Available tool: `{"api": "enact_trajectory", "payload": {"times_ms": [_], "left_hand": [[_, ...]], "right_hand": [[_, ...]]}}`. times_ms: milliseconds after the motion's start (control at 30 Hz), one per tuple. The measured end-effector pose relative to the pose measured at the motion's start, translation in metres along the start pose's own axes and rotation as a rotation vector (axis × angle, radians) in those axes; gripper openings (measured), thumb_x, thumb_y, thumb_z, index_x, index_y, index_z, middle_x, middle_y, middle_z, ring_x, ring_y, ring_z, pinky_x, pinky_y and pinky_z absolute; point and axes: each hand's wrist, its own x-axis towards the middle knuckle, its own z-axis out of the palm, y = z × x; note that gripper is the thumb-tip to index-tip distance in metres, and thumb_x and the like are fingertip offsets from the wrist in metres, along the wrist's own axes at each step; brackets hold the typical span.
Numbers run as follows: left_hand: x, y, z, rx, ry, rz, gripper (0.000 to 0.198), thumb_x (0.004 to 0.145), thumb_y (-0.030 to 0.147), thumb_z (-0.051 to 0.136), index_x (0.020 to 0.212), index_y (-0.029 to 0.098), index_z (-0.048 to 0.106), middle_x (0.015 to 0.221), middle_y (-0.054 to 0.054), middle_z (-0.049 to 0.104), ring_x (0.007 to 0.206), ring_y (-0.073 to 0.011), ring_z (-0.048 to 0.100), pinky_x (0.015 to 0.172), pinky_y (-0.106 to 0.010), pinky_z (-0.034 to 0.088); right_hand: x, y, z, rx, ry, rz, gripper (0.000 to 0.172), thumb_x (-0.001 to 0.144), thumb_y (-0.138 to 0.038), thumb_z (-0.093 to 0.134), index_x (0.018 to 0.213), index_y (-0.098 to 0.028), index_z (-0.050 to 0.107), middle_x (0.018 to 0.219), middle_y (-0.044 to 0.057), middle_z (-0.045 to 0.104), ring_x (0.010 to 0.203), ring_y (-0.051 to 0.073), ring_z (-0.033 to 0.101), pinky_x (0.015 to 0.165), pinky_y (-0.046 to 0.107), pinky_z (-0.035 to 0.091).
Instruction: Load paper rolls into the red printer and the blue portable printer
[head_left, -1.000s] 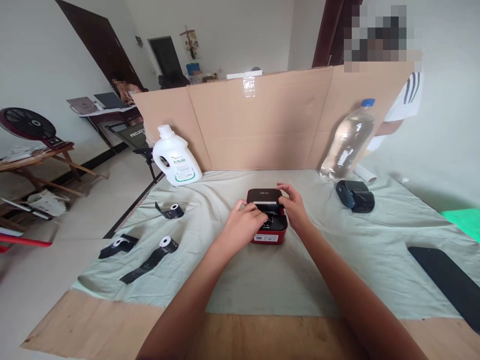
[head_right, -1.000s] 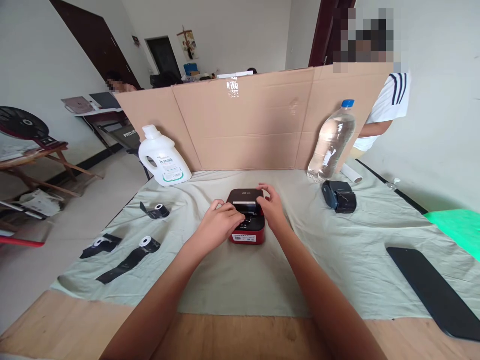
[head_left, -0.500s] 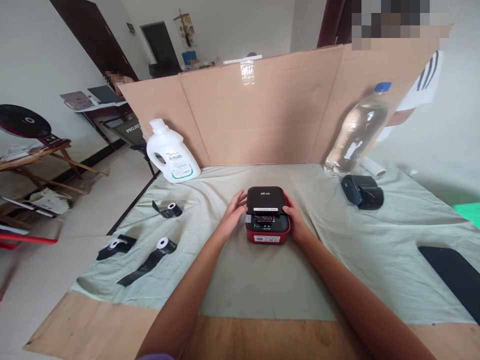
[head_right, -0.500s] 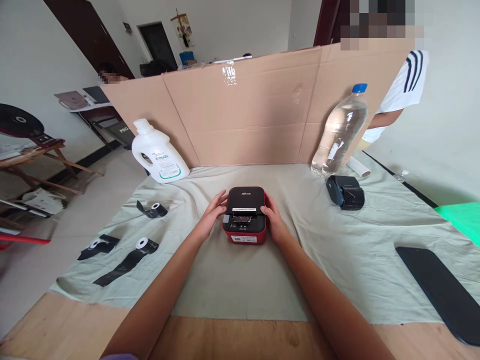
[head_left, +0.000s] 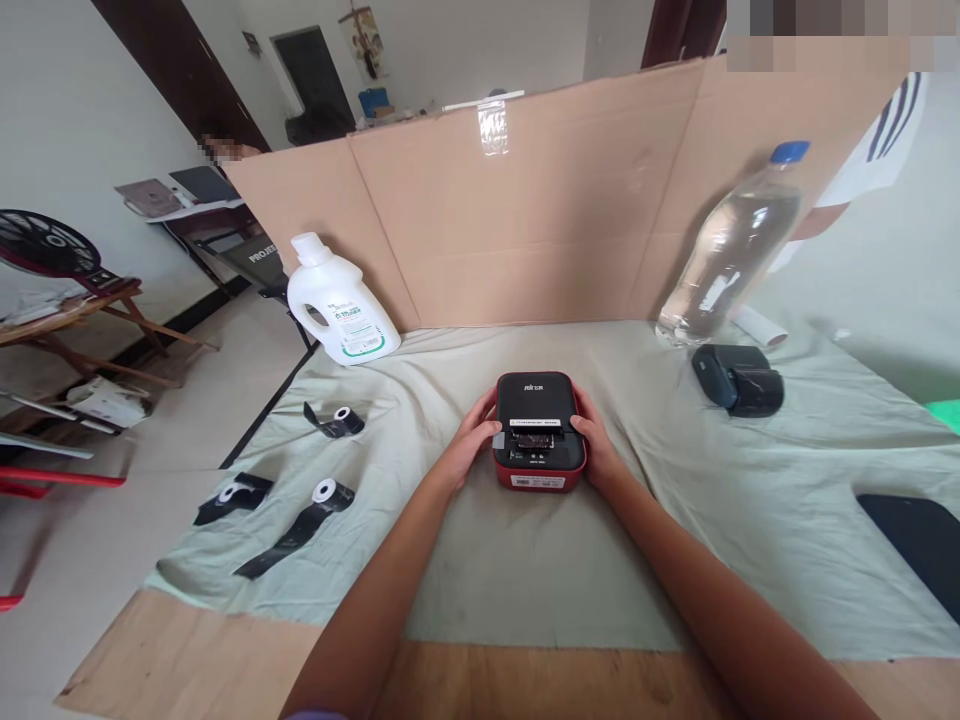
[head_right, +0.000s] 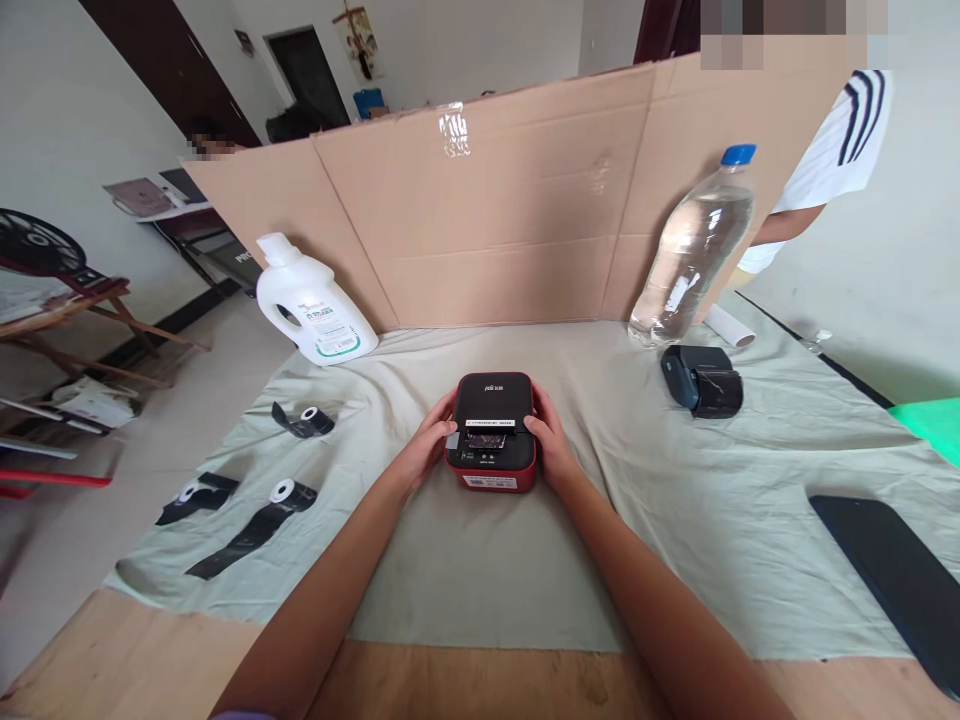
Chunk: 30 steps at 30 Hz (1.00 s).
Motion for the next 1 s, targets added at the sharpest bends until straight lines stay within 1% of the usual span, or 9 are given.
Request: {"api": "enact_trajectory", "payload": {"times_ms": [100,167,400,467,567,667,900,967,1000], "left_hand": [[0.0,-0.003,-0.001,0.001,0.022,-0.031,0.068,0.088,0.038,0.057,0.153,0.034,0.035,0.161,0.001,0.033,0.146,-0.0277,0.037,0.115,-0.045,0.039],[-0.001,-0.004,-0.001,0.023,0.032,-0.039,0.067,0.088,0.04,0.057,0.152,0.036,0.037,0.162,0.002,0.033,0.145,-0.0278,0.037,0.115,-0.046,0.039],[0.0,-0.003,-0.003,0.102,0.021,-0.026,0.067,0.087,0.035,0.055,0.151,0.038,0.037,0.162,0.003,0.032,0.141,-0.0274,0.043,0.111,-0.045,0.044],[0.001,-0.003,-0.003,0.125,0.025,-0.013,0.068,0.086,0.033,0.054,0.152,0.037,0.036,0.162,0.003,0.032,0.142,-0.0272,0.041,0.112,-0.045,0.043],[0.001,-0.002,-0.002,0.112,0.022,0.021,0.069,0.085,0.029,0.055,0.152,0.034,0.038,0.162,0.002,0.032,0.147,-0.026,0.034,0.117,-0.043,0.037],[0.001,-0.001,-0.001,0.084,0.018,0.025,0.069,0.084,0.027,0.056,0.151,0.032,0.039,0.162,0.001,0.033,0.149,-0.0253,0.031,0.12,-0.042,0.033],[0.001,-0.001,0.001,0.087,0.016,0.0,0.069,0.084,0.03,0.055,0.152,0.033,0.038,0.161,0.001,0.034,0.147,-0.0271,0.034,0.117,-0.044,0.036],[0.002,0.002,-0.004,0.146,0.014,-0.007,0.069,0.084,0.031,0.057,0.151,0.032,0.039,0.16,-0.001,0.035,0.147,-0.0282,0.035,0.117,-0.046,0.036],[0.002,0.005,-0.009,0.194,0.037,0.008,0.07,0.084,0.032,0.057,0.152,0.031,0.039,0.16,-0.003,0.037,0.146,-0.0286,0.036,0.117,-0.046,0.035]], "right_hand": [[-0.003,-0.002,0.002,0.01,-0.003,0.002,0.065,0.085,-0.06,0.053,0.142,-0.031,0.046,0.153,0.002,0.048,0.142,0.026,0.042,0.117,0.045,0.036],[-0.004,-0.004,0.003,0.009,-0.003,-0.009,0.064,0.086,-0.06,0.054,0.142,-0.031,0.048,0.152,0.002,0.048,0.142,0.026,0.042,0.117,0.044,0.035],[-0.003,-0.003,0.0,-0.026,-0.022,0.009,0.066,0.086,-0.052,0.051,0.147,-0.029,0.042,0.153,0.001,0.047,0.142,0.026,0.042,0.117,0.045,0.036],[-0.002,-0.001,-0.001,-0.001,-0.033,-0.004,0.065,0.084,-0.048,0.053,0.146,-0.03,0.043,0.153,0.001,0.047,0.141,0.026,0.043,0.117,0.045,0.036],[0.0,0.003,-0.003,0.033,-0.041,-0.015,0.064,0.081,-0.043,0.058,0.143,-0.031,0.046,0.151,0.001,0.049,0.14,0.028,0.044,0.117,0.046,0.036],[0.001,0.004,-0.005,0.039,-0.03,-0.011,0.062,0.08,-0.042,0.06,0.14,-0.032,0.049,0.15,0.001,0.051,0.14,0.028,0.045,0.117,0.046,0.036],[0.0,0.002,-0.005,0.031,-0.016,-0.002,0.062,0.082,-0.044,0.058,0.141,-0.03,0.048,0.151,0.002,0.049,0.14,0.027,0.044,0.117,0.046,0.036],[-0.001,0.0,-0.004,0.014,-0.015,0.008,0.063,0.082,-0.045,0.057,0.142,-0.03,0.047,0.152,0.002,0.049,0.141,0.027,0.044,0.117,0.046,0.037],[-0.001,-0.001,-0.004,0.01,-0.019,0.015,0.064,0.082,-0.046,0.057,0.143,-0.03,0.046,0.152,0.002,0.049,0.141,0.028,0.044,0.117,0.046,0.037]]}}
